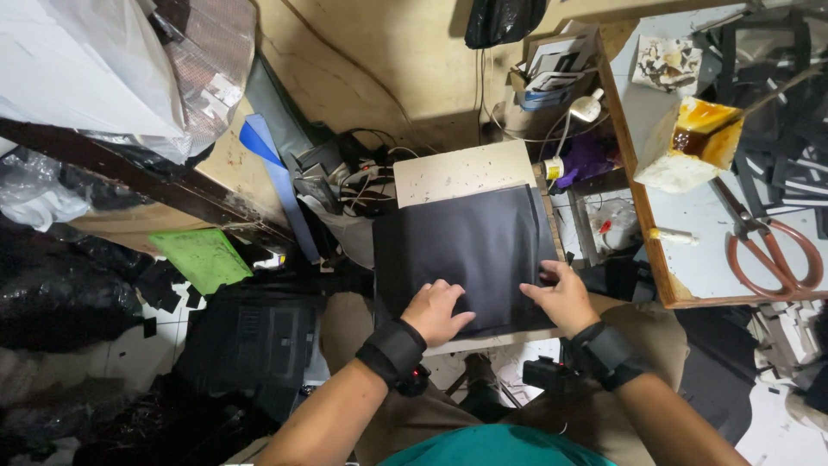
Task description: The person sits with a pattern board on their lap, cuts pieces from a black foam sheet with scissors, and fits a clear plastic piece into a cutout in the board. They press and align the cut foam pieces into the board's recesses and continue trimming the foam sheet.
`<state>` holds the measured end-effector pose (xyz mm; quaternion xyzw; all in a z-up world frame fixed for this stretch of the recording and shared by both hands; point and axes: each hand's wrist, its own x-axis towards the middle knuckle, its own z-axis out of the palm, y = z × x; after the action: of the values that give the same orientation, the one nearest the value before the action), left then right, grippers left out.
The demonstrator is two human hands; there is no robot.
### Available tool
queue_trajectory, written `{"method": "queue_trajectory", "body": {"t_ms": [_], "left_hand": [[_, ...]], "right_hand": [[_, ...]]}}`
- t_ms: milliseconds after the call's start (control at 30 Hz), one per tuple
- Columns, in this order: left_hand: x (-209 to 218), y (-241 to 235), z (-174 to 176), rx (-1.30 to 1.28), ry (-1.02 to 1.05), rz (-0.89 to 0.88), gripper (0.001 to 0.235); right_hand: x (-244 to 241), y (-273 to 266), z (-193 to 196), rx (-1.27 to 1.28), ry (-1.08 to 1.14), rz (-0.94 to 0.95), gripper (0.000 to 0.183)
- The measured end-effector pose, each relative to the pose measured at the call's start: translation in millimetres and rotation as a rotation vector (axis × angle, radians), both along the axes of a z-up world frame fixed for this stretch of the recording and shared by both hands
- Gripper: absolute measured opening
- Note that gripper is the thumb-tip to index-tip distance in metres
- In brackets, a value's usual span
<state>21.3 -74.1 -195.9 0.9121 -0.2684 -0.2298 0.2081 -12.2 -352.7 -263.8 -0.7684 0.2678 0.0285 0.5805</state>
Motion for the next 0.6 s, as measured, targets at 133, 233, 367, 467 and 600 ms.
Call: {"method": "queue_trajectory", "body": {"t_ms": [133, 233, 367, 467, 600], "left_hand": [[-3, -17, 60, -0.082, 0.145, 0.105, 0.071], [2, -22, 53, -0.236, 0.220, 0.348, 0.083], [28, 36, 18, -0.234, -0.158, 0.686, 0.043], [54, 125, 25, -0.015, -0.254, 0.867, 0.041], [39, 165, 101, 0.143, -0.538, 0.874, 0.097]], "right_hand": [[0, 31, 15, 0.108, -0.201, 0.087, 0.035], [-21, 79, 104, -0.213, -0.483, 0.458, 0.041], [-31, 82, 138, -0.112, -0.588, 0.747, 0.037], [-28, 35, 95, -0.135, -0.473, 0.507, 0.030], [-16, -18, 15, -0.206, -0.106, 0.140, 0.045]]}}
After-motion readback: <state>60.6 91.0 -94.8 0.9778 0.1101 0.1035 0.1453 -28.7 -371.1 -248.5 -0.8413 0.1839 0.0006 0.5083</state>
